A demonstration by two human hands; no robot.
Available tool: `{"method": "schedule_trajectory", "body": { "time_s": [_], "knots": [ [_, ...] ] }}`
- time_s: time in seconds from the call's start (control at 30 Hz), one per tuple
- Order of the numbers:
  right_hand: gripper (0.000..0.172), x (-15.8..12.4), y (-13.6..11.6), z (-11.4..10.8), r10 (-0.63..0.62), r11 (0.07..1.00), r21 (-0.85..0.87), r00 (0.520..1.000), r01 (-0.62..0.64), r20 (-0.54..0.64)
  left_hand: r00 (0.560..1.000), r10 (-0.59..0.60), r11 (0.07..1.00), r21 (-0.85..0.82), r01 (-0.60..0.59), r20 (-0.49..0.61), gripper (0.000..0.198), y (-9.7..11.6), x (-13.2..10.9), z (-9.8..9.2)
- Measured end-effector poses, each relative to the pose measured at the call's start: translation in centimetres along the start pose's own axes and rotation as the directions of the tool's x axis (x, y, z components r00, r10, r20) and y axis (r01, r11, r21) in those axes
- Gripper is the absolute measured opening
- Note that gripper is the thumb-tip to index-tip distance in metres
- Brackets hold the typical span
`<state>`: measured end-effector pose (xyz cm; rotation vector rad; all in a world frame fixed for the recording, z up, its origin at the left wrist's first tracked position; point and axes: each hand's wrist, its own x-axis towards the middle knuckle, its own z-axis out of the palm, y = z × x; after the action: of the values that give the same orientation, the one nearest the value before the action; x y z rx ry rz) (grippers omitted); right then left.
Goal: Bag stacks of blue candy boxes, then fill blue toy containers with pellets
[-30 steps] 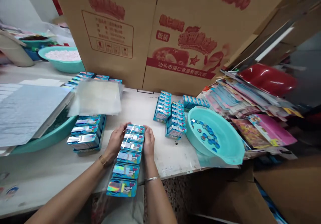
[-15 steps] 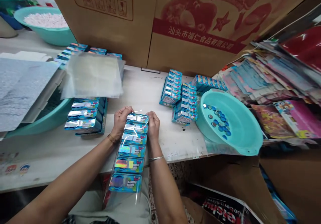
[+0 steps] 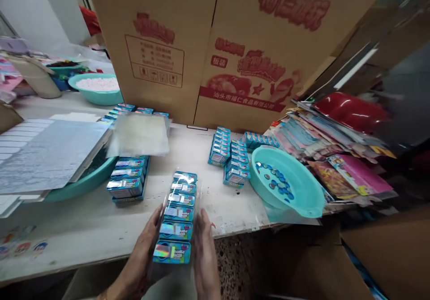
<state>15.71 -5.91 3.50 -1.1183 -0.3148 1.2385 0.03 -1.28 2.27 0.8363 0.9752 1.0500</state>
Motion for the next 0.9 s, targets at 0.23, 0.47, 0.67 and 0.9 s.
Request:
{"method": "schedule_trajectory", "body": {
  "time_s": [0.23, 0.47, 0.67, 0.9],
  "knots": [
    [0.055, 6.0, -0.3, 4.5, -0.137, 0.991, 0.010, 0.986, 0.136, 0.095, 0.995, 0.101, 0.992, -0.081, -0.101, 0.006, 0.054, 1.1, 6.9, 3.8],
    [0.052, 22.1, -6.0, 10.3, -0.313, 0.949, 0.076, 0.935, 0.305, 0.168, 0.960, 0.280, 0.933, -0.237, -0.272, 0.000, 0.055, 5.9, 23.7, 8.0],
    [0.058, 31.3, -5.7, 11.9, -0.324, 0.938, -0.059, 0.925, 0.341, 0.200, 0.936, 0.332, 0.925, -0.155, -0.347, -0.112, 0.058, 5.0, 32.2, 8.5],
    [0.070, 25.5, -4.6, 8.4, -0.380, 0.817, -0.428, 0.919, 0.386, 0.104, 0.893, 0.230, 0.970, 0.013, -0.244, -0.386, 0.075, 2.9, 29.3, 7.5]
  ]
}}
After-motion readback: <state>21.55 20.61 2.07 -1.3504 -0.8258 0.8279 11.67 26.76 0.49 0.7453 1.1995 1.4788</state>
